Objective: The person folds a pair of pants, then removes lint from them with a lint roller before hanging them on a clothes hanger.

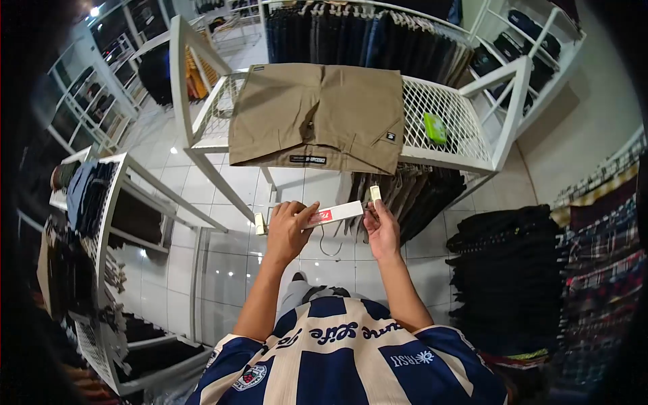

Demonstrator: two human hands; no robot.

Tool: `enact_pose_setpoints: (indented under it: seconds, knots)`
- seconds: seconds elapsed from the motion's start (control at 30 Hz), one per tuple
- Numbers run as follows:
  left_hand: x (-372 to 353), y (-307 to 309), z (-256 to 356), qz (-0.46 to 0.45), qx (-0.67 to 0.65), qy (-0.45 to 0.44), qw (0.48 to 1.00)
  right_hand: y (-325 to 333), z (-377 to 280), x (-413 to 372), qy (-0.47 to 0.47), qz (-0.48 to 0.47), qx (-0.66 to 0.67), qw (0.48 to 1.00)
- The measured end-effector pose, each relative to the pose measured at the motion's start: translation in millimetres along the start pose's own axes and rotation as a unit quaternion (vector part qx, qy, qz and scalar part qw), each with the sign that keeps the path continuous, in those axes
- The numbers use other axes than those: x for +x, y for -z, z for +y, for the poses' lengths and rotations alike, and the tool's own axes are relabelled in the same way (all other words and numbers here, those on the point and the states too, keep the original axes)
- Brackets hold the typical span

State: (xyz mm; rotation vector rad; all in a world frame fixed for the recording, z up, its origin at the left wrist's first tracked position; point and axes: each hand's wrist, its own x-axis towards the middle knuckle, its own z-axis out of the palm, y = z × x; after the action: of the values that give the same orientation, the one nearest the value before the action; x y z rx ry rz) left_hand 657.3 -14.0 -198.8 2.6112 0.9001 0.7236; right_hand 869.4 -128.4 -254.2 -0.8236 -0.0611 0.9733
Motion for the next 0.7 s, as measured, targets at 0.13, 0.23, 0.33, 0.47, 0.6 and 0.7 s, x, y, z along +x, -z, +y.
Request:
enact_pose_setpoints:
  seconds: [0.13, 0.23, 0.33, 0.47, 0.6, 0.7]
  knots:
    - [-4.7, 21.0, -16.5, 0.041, 0.022, -0.066, 0.997, -0.2, 7.7, 10.0, 0.033, 0.022, 0.014, 0.999]
    - [-19.8, -14.4, -86.5, 0.186, -0.051, 0.033, 0.981, -3.7, 17.9, 23.6, 0.054, 0.041, 0.013, 0.998]
    - [-16.0, -26.9, -128.9, 0.119, -0.483, 0.382, 0.778, -19.6, 29.0, 31.2, 0.082, 0.074, -0.001, 0.994]
    - [-5.0, -5.6, -131.2, -0.004, -0.648, 0.416, 0.638, -26.0, 39.9, 38.0, 0.098, 0.100, 0.008, 0.990]
    - [15.4, 7.6, -138.6, -0.036, -0.637, 0.394, 0.662, -27.1, 44.3, 44.3, 0.122, 0.114, 0.007, 0.986]
    - [21.3, 13.4, -141.3, -0.063, -0.617, 0.356, 0.699, -28.6, 46.3, 44.4, 0.134, 0.111, 0.026, 0.984]
